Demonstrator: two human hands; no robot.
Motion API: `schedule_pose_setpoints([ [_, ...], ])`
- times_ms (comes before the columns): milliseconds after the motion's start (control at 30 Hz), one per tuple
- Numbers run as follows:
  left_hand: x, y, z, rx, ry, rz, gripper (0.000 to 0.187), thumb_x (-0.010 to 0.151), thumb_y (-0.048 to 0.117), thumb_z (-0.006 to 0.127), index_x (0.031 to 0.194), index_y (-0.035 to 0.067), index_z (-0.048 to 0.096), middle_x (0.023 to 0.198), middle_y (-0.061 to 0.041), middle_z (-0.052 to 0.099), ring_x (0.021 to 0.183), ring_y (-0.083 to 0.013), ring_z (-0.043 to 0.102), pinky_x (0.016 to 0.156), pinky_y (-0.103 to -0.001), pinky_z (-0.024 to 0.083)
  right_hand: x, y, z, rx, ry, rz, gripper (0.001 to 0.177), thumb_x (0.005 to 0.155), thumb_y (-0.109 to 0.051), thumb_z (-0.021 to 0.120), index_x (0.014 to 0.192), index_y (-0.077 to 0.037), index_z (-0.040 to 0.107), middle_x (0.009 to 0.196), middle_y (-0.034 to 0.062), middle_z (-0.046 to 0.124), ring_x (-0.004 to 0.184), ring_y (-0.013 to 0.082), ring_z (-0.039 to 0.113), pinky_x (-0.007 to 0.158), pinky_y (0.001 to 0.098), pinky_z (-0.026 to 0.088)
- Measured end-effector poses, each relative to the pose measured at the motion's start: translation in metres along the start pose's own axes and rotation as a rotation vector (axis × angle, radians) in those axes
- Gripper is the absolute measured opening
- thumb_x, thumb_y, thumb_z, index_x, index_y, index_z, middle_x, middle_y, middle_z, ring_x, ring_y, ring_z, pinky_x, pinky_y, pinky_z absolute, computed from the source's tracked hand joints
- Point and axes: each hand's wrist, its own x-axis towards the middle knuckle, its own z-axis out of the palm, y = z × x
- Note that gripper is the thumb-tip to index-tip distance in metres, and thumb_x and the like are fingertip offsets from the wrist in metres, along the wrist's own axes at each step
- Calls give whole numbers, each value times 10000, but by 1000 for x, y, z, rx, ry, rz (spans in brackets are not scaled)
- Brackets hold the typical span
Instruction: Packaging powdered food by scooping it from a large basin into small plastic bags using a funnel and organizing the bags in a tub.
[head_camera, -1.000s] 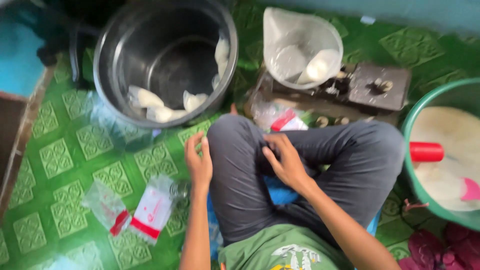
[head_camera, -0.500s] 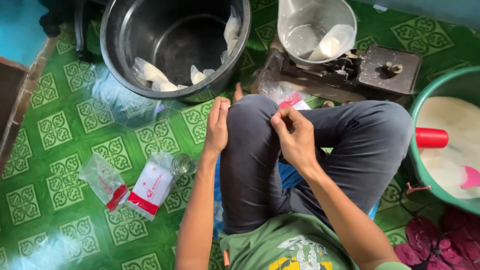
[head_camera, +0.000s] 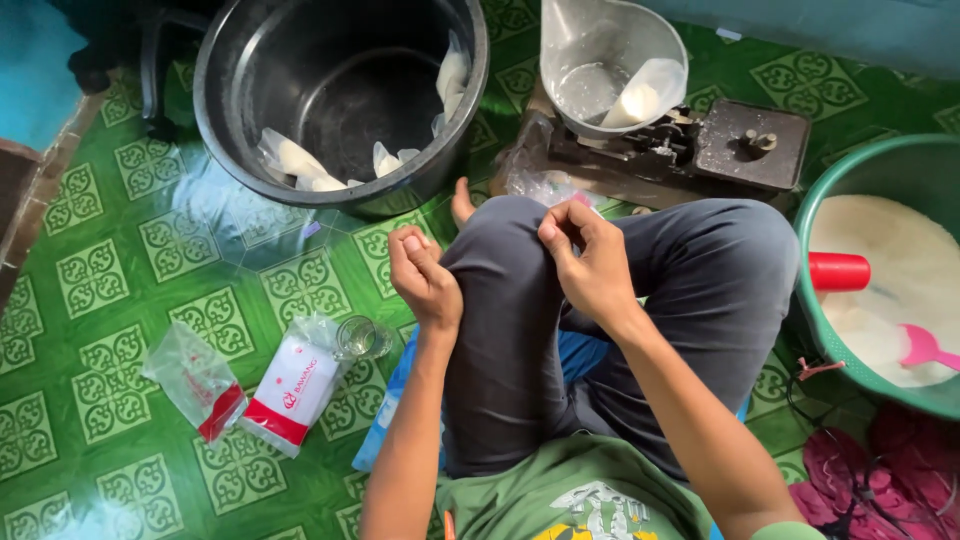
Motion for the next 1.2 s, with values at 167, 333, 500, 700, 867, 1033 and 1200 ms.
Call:
schedule_pose_setpoints([
  [167,4,23,-1,-74,-87,-35,304,1056,214,337,800,121,472,549,33,369,518,-94,413,574,-205,427,6,3,-15,48,-111,11,105,943,-156,649,865,-85,646,659,16,527,640,120,497,608,272,461],
  [333,1,39,-17,-102,-168,-15,320,1060,241,337,809,113,490,592,-10,429,572,-117,446,618,-228,434,12,-6,-27,118,-167,35,115,945,-178,672,885,-83,649,662,-13,539,621,75,501,588,215,456],
  [500,5,62,-57,-116,-368,-54,299,1044,242,385,829,94,530,655,-43,424,644,-149,401,638,-284,387,5,-7,-44,-5,-268,37,200,965,-240,650,886,-57,668,613,42,574,589,119,519,579,265,473],
  [700,19,69,-99,-159,-478,-175,317,1017,213,393,826,36,575,534,-8,353,452,-86,338,470,-204,315,-7,13,-65,-117,-344,80,192,939,-253,651,909,-65,672,653,86,648,646,166,577,639,332,498],
  [867,36,37,-87,-176,-577,-177,301,1046,166,373,888,-2,565,552,23,272,472,-92,365,497,-196,330,-11,1,-76,-216,-407,62,196,913,-253,665,946,-61,690,711,120,676,673,234,638,646,368,517],
  [1033,27,-8,-48,-139,-673,-327,301,1049,213,415,957,16,622,604,29,342,508,-63,391,517,-184,334,-11,-23,-96,-292,-490,61,263,906,-242,661,1035,-13,676,801,164,701,753,293,682,693,404,549],
  [1200,14,-58,13,242,-941,-255,214,1025,278,513,1008,184,705,654,-27,604,673,-156,572,736,-314,502,-10,-29,-125,-340,-581,110,311,929,-285,629,1077,-17,677,877,158,714,859,313,711,768,440,562],
])
